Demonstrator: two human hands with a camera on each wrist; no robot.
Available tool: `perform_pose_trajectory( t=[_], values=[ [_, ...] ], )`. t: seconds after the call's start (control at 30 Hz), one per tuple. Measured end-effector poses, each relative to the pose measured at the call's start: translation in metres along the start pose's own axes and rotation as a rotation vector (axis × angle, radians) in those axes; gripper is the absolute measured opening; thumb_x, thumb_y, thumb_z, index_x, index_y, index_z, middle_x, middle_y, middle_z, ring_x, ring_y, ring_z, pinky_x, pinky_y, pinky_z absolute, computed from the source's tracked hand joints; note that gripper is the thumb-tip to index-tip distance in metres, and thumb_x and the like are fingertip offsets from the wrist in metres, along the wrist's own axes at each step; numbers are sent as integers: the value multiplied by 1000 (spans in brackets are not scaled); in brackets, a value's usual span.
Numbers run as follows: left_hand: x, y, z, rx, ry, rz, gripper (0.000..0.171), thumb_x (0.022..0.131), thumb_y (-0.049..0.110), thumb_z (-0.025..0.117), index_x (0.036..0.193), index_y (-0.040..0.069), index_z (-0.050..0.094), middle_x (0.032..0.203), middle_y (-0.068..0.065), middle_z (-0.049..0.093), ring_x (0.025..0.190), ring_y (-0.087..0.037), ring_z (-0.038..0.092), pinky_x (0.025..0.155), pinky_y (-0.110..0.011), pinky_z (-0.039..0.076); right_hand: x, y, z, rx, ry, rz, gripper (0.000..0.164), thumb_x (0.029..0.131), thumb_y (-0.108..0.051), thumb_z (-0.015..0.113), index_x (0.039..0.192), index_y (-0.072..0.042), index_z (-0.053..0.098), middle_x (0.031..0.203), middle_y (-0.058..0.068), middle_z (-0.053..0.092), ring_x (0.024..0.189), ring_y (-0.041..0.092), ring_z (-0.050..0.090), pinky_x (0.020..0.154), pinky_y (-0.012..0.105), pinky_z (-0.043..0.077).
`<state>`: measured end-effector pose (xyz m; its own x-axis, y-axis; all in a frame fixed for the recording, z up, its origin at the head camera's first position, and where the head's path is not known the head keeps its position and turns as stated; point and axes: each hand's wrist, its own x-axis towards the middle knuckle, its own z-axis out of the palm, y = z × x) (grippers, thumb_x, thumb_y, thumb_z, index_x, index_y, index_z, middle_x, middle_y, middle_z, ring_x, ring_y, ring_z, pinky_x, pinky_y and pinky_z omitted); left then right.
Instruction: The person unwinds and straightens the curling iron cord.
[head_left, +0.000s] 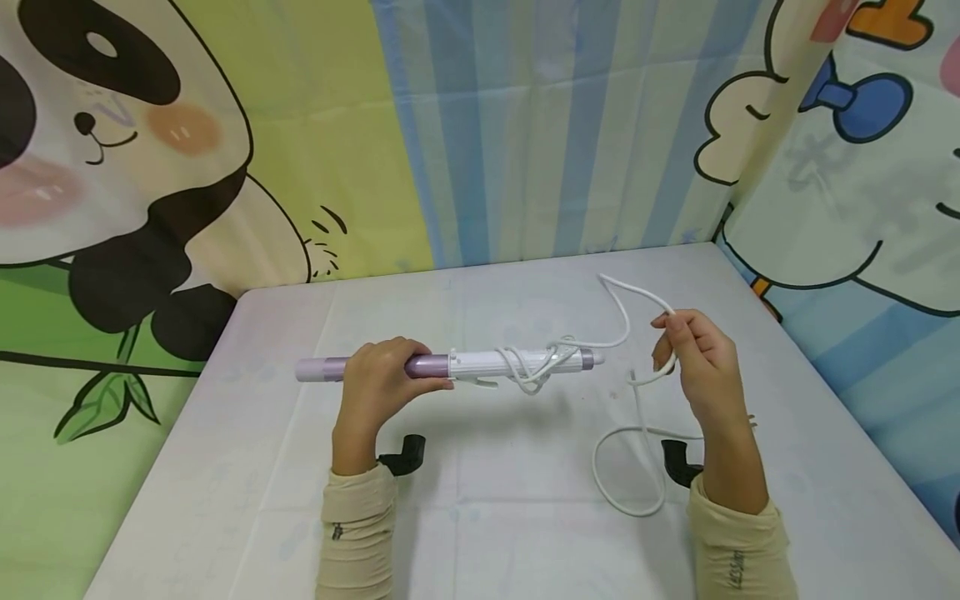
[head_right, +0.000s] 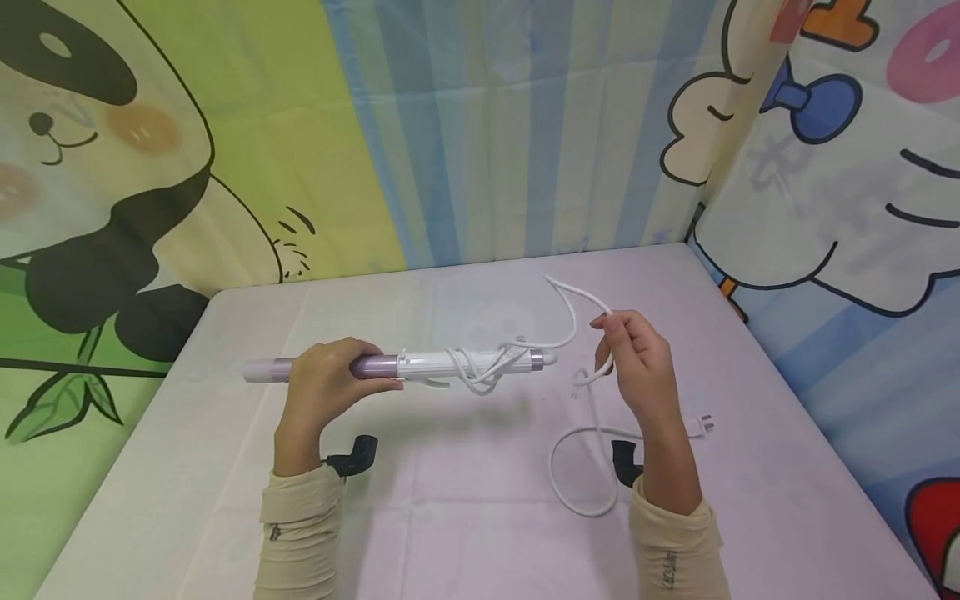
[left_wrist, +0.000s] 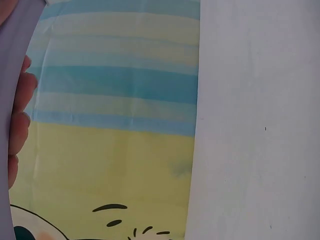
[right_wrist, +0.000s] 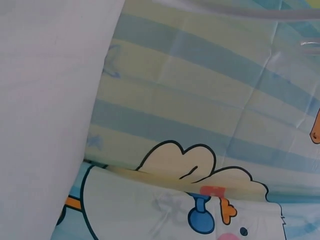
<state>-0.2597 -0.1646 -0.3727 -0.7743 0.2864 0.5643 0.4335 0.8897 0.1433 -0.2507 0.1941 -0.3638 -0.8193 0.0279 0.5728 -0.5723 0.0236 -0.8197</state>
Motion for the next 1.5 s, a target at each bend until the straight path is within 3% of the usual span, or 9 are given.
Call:
perform_pose_trajectory(
  t=[0.13, 0.33, 0.6, 0.87, 0.97, 1.13, 1.23, 1.37, 1.5],
  values=[
    [-1, 0, -1, -28, 9, 22, 47, 52, 51, 81, 80, 16, 69, 70, 4, 67, 58, -11, 56, 54, -27, 41, 3, 0, 1, -124, 156, 158, 18, 97, -18, 42, 92, -11, 58, 56, -4, 51, 58, 10, 48, 57, 19, 38],
    [-2, -2, -2, -80, 23, 83, 44, 51, 52, 81, 77, 19, 71, 65, 7, 65, 54, -7, 53, 52, -25, 41, 6, 4, 1, -145, 279, 327, 21, 95, -30, 46, 95, -13, 58, 57, -4, 52, 61, 9, 49, 59, 17, 39],
    [-3, -4, -4, -169, 78, 151, 43, 50, 49, 82, 77, 18, 71, 65, 7, 64, 55, -5, 54, 55, -25, 43, 10, 15, -5, -133, 389, 405, 24, 94, -29, 47, 96, -9, 59, 56, -3, 50, 56, 9, 48, 57, 16, 38],
    [-4, -6, -6, -197, 112, 157, 43, 48, 46, 84, 77, 18, 71, 65, 7, 65, 56, -5, 55, 55, -25, 44, 10, 26, -12, -148, 394, 463, 27, 93, -34, 47, 94, -10, 59, 57, -5, 51, 53, 7, 48, 55, 15, 40],
    [-5, -8, -7, -224, 112, 158, 42, 48, 45, 85, 77, 18, 72, 66, 7, 65, 57, -5, 55, 55, -25, 44, 9, 45, -20, -118, 393, 437, 31, 92, -36, 49, 96, -8, 61, 57, -3, 52, 52, 9, 50, 53, 16, 42],
    [-5, -10, -9, -348, 101, 185, 40, 49, 37, 87, 79, 16, 71, 70, 6, 66, 61, -6, 58, 59, -25, 46, 9, 81, -37, -80, 393, 424, 31, 91, -35, 51, 96, -7, 62, 58, 2, 53, 50, 13, 52, 51, 18, 44],
    [-4, -11, -10, -410, 115, 198, 40, 48, 33, 88, 80, 15, 71, 71, 5, 67, 63, -7, 59, 61, -24, 46, 10, 103, -46, -144, 372, 442, 37, 91, -40, 49, 100, -7, 62, 60, 2, 53, 51, 13, 52, 52, 19, 46],
    [-3, -10, -12, -365, 194, 163, 42, 47, 33, 88, 79, 13, 71, 70, 3, 68, 62, -10, 59, 60, -26, 45, 8, 155, -69, -172, 344, 453, 45, 88, -47, 50, 106, -8, 64, 64, 2, 54, 53, 14, 54, 54, 19, 49],
    [-2, -8, -14, -248, 271, 47, 44, 46, 34, 88, 78, 10, 71, 71, -3, 68, 60, -16, 61, 57, -31, 44, 4, 183, -78, -295, 286, 479, 51, 87, -55, 45, 113, -14, 62, 69, 5, 57, 60, 19, 57, 58, 21, 51]
  ],
)
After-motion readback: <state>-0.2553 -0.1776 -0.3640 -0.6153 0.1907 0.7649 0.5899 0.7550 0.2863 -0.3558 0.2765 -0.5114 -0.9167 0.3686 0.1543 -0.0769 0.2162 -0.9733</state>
